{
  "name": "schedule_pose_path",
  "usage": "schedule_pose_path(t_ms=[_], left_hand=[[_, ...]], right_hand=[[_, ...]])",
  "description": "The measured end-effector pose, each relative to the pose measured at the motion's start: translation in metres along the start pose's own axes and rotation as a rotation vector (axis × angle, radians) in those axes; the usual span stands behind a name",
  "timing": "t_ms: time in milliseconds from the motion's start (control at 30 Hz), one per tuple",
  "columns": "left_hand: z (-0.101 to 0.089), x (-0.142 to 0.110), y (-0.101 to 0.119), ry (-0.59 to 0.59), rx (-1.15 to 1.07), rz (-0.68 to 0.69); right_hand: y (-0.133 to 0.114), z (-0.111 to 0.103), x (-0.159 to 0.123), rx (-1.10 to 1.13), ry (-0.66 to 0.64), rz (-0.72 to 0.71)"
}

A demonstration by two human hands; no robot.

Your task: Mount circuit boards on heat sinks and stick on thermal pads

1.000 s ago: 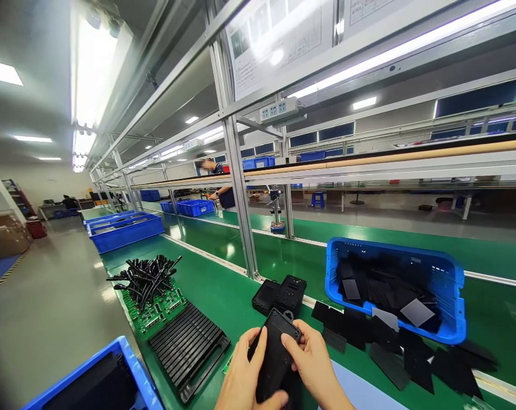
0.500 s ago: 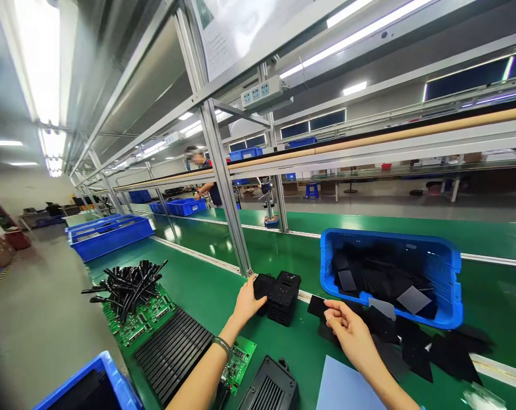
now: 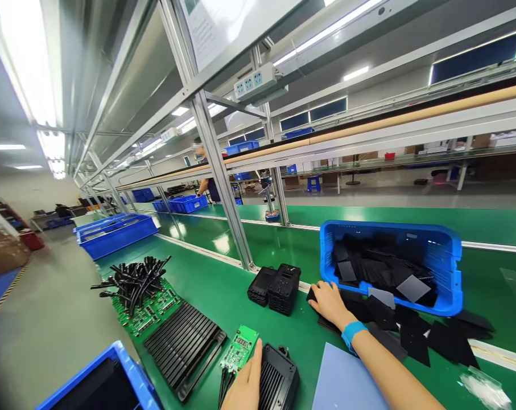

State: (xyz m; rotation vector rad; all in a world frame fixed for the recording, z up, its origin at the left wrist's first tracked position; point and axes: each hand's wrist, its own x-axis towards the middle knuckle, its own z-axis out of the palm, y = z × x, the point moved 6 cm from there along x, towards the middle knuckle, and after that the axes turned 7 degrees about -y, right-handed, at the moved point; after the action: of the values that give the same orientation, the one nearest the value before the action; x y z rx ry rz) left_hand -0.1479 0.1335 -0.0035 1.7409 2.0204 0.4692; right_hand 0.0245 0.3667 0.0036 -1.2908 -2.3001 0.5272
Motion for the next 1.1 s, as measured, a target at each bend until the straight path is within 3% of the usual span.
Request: schedule_pose_path(t_ms=[67, 200, 300, 367, 467, 533, 633, 767, 867, 967, 1100], left_hand=[[-0.003, -0.005, 0.001, 0.130, -0.038, -0.013], [-0.044, -0.011, 0.002, 0.401, -0.320, 0.041], [-0.063, -0.007, 0.006, 0.358, -0.793, 0.108], [-0.065, -0.004, 0.012, 0.284, -1.087, 0.136], [-0.066, -0.007, 0.019, 0.320, -1.189, 0.146], [-0.067, -0.012, 0.022, 0.388, -1.130, 0.140], [-0.066, -0.018, 0.026, 0.419, -1.095, 0.149], [-0.063, -0.020, 0.030, 0.371, -1.249, 0.218], [-0.063, -0.019, 0.033, 0.350, -1.311, 0.264], [-0.066, -0.020, 0.035, 0.327, -1.283, 0.295], [-0.071, -0.023, 0.038, 0.311, -0.929, 0.334]], right_hand=[[-0.008, -0.013, -0.001, 0.025, 0.073, -0.006], [-0.039, -0.054, -0.023, 0.143, 0.211, -0.027], [-0.088, -0.081, -0.061, 0.236, 0.241, -0.155], [-0.129, -0.091, -0.093, 0.269, 0.240, -0.356], [-0.177, -0.087, -0.131, 0.057, 0.220, -0.648], [-0.192, -0.076, -0.143, -0.109, 0.211, -0.750], [-0.195, -0.061, -0.146, -0.243, 0.217, -0.813], [-0.193, -0.049, -0.149, -0.303, 0.241, -0.865], [-0.190, -0.048, -0.152, -0.242, 0.265, -0.822], [-0.176, -0.054, -0.144, 0.087, 0.289, -0.575], [-0.153, -0.027, -0.120, 0.710, -0.080, -0.184]])
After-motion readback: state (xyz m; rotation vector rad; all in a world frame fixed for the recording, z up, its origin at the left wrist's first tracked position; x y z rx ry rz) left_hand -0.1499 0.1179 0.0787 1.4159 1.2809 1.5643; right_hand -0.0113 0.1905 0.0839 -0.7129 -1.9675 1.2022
